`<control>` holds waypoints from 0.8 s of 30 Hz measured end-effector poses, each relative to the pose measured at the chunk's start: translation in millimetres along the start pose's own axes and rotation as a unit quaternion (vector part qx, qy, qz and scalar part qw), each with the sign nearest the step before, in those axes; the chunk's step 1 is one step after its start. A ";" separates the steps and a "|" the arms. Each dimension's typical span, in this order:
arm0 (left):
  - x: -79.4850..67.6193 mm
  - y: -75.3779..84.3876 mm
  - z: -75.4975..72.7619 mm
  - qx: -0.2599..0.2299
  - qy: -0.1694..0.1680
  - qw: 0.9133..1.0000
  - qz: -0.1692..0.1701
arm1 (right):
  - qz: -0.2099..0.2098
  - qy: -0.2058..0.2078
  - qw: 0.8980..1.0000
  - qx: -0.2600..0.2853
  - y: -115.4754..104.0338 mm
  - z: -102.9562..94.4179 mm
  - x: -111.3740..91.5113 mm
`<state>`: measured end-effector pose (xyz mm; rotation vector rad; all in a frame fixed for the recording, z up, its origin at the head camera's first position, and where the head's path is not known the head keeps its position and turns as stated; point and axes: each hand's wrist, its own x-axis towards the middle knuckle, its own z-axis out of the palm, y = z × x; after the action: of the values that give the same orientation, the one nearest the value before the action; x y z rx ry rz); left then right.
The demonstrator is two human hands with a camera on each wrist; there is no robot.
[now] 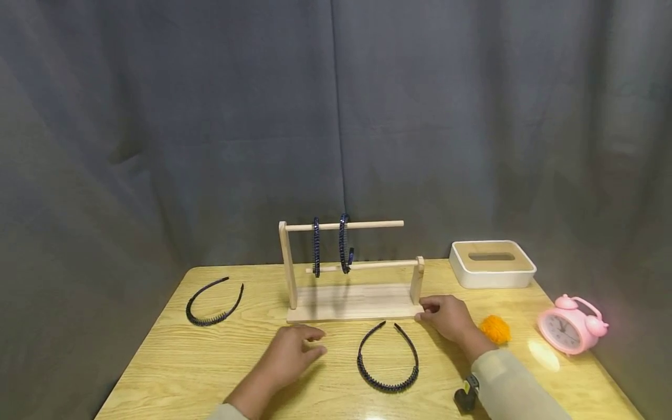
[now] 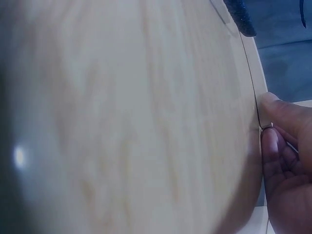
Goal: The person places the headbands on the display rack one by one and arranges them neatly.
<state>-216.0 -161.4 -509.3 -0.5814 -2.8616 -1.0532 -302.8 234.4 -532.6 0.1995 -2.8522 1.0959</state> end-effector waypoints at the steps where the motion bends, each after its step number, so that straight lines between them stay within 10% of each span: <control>1: -3.4 -16.7 -11.5 0.010 0.019 1.000 -0.016 | 0.002 0.000 1.000 -0.001 0.8 -0.3 -0.8; 10: -32.1 -128.2 -101.1 0.021 0.102 0.984 -0.143 | 0.005 0.008 1.000 -0.004 5.4 -6.2 -3.6; 17: -38.2 -171.3 -130.9 0.055 0.131 0.972 -0.189 | 0.002 0.007 1.000 0.004 1.6 -6.2 -2.7; 24: -44.4 -198.3 -147.7 0.094 0.090 0.969 -0.211 | 0.002 -0.002 1.000 0.007 -2.0 -0.6 -2.9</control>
<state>-259.3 -408.4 -525.5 0.1388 -2.9373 -0.8030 -299.6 233.6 -531.2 0.1973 -2.8496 1.1175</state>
